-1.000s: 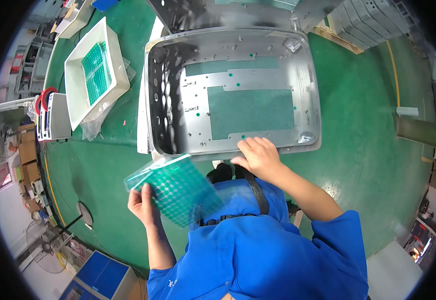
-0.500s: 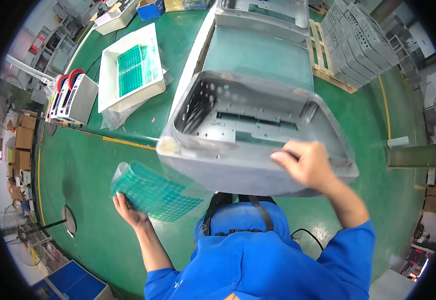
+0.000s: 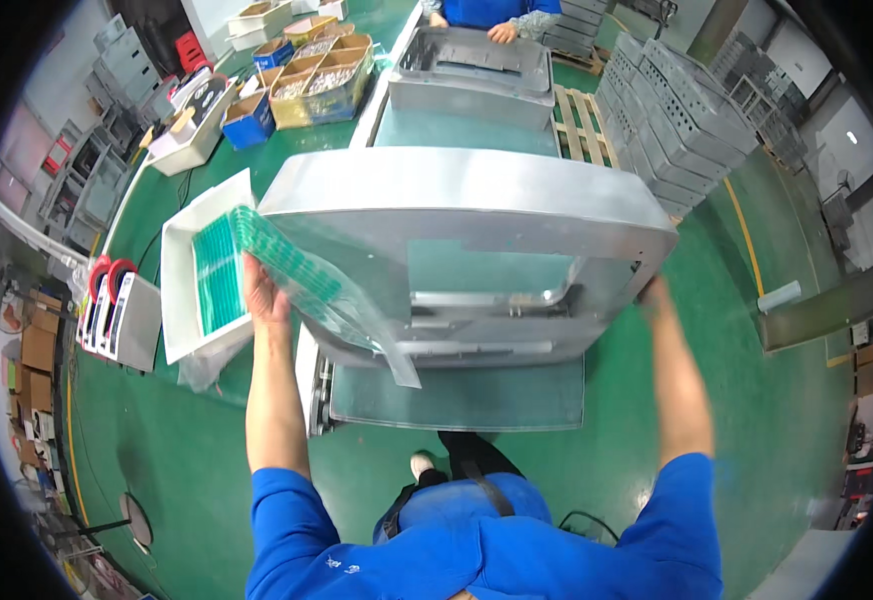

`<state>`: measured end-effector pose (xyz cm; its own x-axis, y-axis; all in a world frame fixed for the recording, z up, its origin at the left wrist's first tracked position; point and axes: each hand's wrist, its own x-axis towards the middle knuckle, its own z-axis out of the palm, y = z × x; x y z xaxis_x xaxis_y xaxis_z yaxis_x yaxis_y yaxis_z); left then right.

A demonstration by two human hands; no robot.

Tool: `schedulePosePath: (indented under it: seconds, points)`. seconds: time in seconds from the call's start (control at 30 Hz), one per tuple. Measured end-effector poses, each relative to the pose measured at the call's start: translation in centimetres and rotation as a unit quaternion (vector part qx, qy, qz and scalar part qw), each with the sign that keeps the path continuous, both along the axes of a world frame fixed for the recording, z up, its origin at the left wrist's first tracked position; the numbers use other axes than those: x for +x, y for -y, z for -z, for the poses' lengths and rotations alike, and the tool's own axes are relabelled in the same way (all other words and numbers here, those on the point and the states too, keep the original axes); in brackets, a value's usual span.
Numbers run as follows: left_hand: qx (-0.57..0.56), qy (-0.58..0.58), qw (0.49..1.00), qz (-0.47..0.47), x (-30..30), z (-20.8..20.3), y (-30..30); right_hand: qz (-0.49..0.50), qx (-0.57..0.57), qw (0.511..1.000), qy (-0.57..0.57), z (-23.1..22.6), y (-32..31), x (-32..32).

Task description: Apply green circular stickers to designated spots on a metal enclosure frame.

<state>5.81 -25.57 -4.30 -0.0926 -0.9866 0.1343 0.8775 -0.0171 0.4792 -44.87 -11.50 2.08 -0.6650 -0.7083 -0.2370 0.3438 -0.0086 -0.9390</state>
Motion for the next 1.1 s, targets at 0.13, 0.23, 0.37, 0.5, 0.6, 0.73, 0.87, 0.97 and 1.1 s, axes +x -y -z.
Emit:
schedulePosePath:
  seconds: [0.13, 0.23, 0.37, 0.5, 0.6, 0.73, 0.87, 0.97, 1.1]
  points:
    - [0.073, 0.115, 0.989, -0.061, -2.1, -2.8, 4.0, -0.117, -0.024, 0.977, 0.175, 10.6, 3.1, -4.4]
    - [0.19, 0.177, 0.965, -0.04, -2.8, -2.2, 5.8, -0.205, 0.058, 0.959, 0.187, 11.0, 4.3, -5.6]
    - [0.241, 0.239, 0.941, -0.006, -2.4, 1.7, 5.5, -0.269, 0.21, 0.911, 0.234, 9.9, 4.0, -3.7]
    - [0.289, 0.217, 0.932, -0.032, -3.2, 5.6, 4.0, -0.224, 0.25, 0.921, 0.199, 13.0, 3.8, -2.2]
    - [0.302, 0.259, 0.909, -0.125, -3.8, 4.4, 3.2, -0.175, 0.317, 0.902, 0.235, 12.5, 4.3, -2.2]
    - [0.125, 0.432, 0.88, -0.154, -7.8, -1.3, 0.2, -0.139, 0.177, 0.919, -0.323, 5.4, 6.6, 2.4]
    - [0.059, 0.554, 0.83, -0.008, -11.3, -6.9, -4.7, -0.388, -0.063, 0.793, -0.465, -3.2, 6.8, 11.6]
    - [-0.011, 0.577, 0.816, 0.029, -11.9, -8.9, -7.2, -0.482, -0.117, 0.705, -0.507, -6.2, 6.3, 16.5]
    - [-0.072, 0.538, 0.84, 0.009, -11.6, -8.3, -8.3, -0.539, -0.028, 0.774, -0.331, -5.8, 5.8, 19.0]
